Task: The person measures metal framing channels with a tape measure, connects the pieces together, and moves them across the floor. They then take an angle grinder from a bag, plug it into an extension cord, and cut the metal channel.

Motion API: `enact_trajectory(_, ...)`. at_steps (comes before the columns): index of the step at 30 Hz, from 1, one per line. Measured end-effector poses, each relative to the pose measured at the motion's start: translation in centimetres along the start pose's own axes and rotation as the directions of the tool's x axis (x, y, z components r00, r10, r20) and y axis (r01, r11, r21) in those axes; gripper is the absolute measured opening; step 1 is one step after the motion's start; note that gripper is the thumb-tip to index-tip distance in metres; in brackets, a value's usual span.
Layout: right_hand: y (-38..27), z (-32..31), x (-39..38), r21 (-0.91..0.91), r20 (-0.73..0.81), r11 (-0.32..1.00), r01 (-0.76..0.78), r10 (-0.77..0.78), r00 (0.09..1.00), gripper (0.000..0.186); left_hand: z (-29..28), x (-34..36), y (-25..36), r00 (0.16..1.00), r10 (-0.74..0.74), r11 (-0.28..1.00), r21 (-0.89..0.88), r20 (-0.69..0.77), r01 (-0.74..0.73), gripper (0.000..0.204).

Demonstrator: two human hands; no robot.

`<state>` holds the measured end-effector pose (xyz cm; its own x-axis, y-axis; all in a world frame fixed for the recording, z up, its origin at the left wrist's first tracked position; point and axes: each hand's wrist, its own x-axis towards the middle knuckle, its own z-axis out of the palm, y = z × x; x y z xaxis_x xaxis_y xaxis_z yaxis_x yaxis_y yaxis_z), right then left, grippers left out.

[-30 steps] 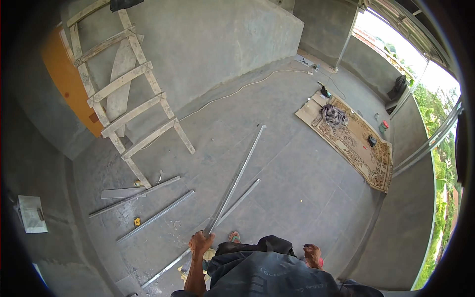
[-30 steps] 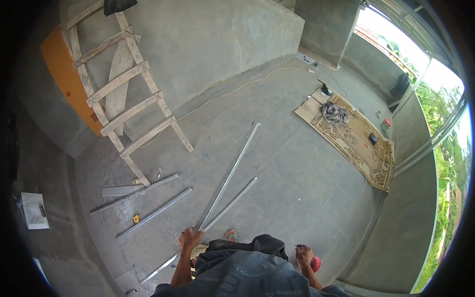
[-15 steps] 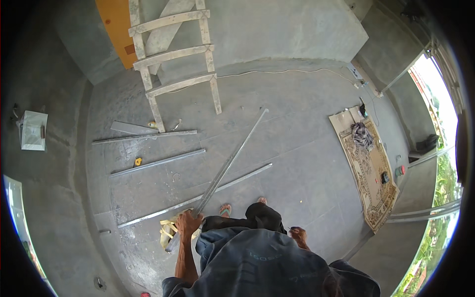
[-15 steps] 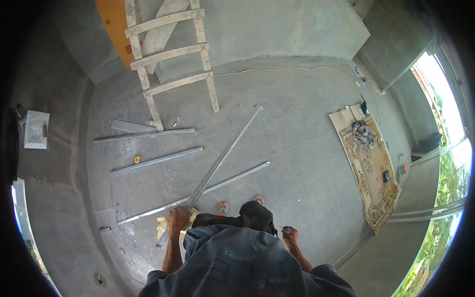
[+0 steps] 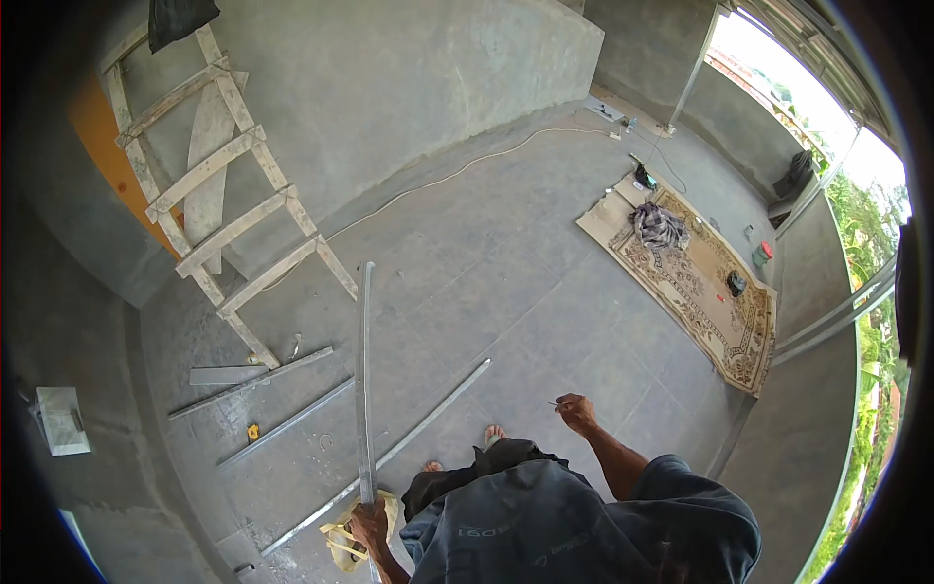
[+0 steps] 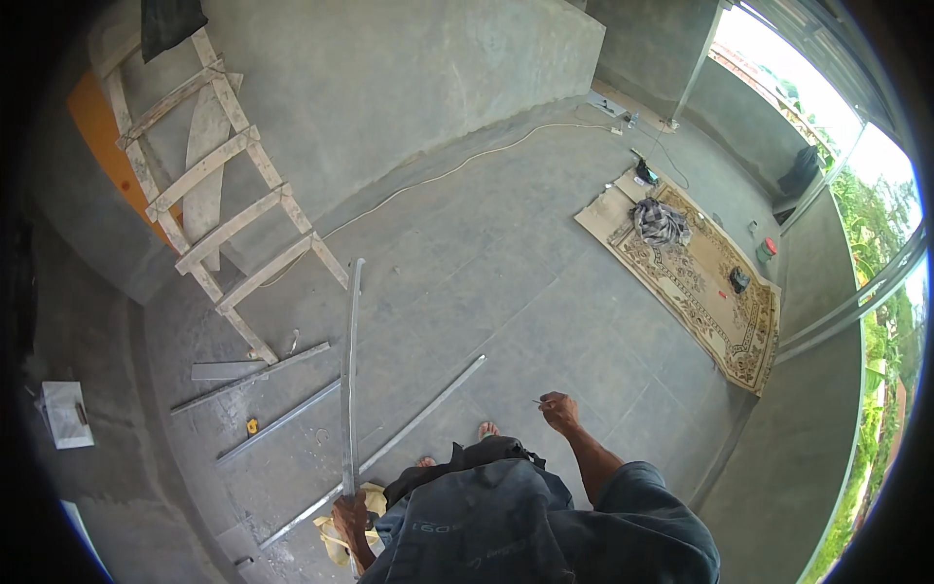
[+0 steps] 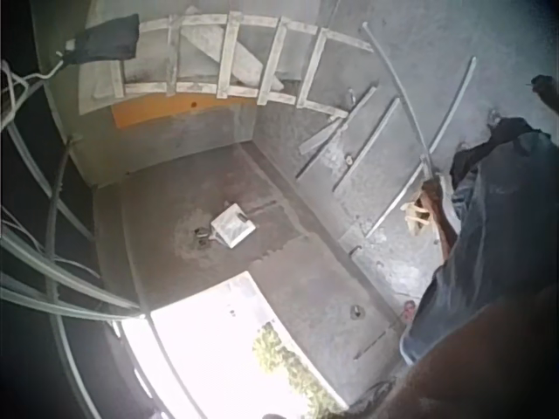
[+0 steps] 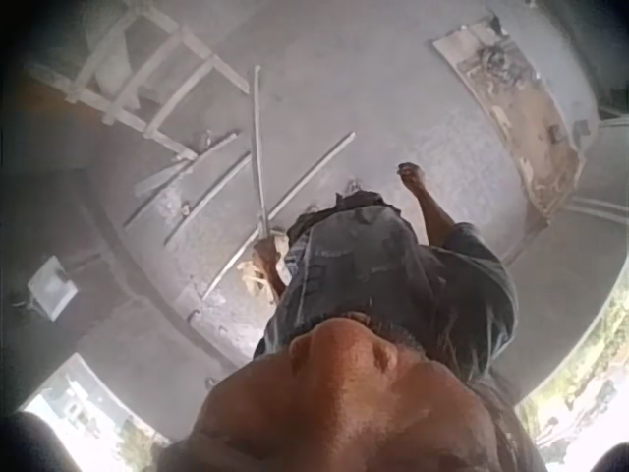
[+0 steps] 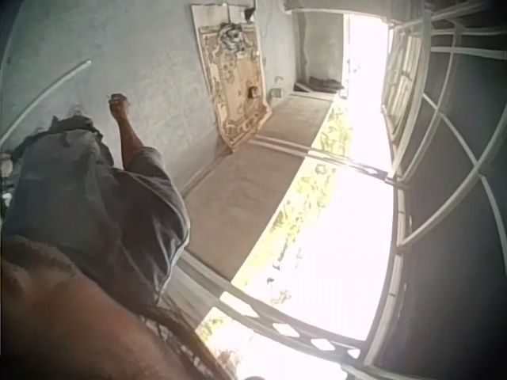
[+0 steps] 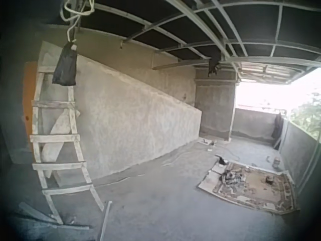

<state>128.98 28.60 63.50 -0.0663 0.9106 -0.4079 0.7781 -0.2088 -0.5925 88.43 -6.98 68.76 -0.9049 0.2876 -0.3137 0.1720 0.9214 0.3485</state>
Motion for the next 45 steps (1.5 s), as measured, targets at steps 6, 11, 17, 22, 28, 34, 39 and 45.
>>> enact_trajectory(6,8.3,0.9,0.8,-0.08,0.052,0.992,-0.096,0.101,0.994,0.025,-0.5,-2.8,3.9,1.0,-0.008,1.0,-0.008,0.024,0.008,0.052)
enact_trajectory(11,10.8,-0.6,1.3,-0.153,0.036,0.982,-0.115,0.122,0.992,0.024,3.0,-3.4,2.7,0.999,0.024,0.999,0.021,0.046,-0.025,0.049)
enact_trajectory(17,12.2,-5.0,5.4,0.046,-0.091,0.994,-0.1,0.104,0.99,0.024,1.8,-5.8,10.2,0.99,0.14,0.989,0.046,-0.004,-0.14,0.053)
enact_trajectory(22,10.2,-8.9,7.5,0.118,-0.212,0.98,-0.16,0.183,0.96,0.039,2.9,-4.0,12.0,0.982,0.062,0.998,-0.025,0.178,-0.058,0.053)
enact_trajectory(28,14.1,-7.1,6.4,0.149,-0.182,0.877,-0.456,0.478,0.859,0.053,4.0,-1.8,18.2,0.974,0.224,0.945,0.237,0.04,-0.227,0.051)
enact_trajectory(34,14.9,-2.7,2.7,0.154,-0.007,0.883,-0.444,0.45,0.893,0.045,5.3,2.8,29.1,0.962,0.24,0.922,0.279,0.127,-0.267,0.05)
enact_trajectory(39,20.1,0.5,3.8,0.206,0.164,0.874,-0.44,0.413,0.896,0.043,10.1,8.2,39.5,0.922,0.347,0.896,0.228,0.173,-0.38,0.049)
enact_trajectory(45,18.8,0.3,13.8,0.151,0.195,0.944,-0.294,0.263,0.945,0.042,15.3,16.0,53.2,0.87,0.432,0.867,0.158,0.237,-0.473,0.051)
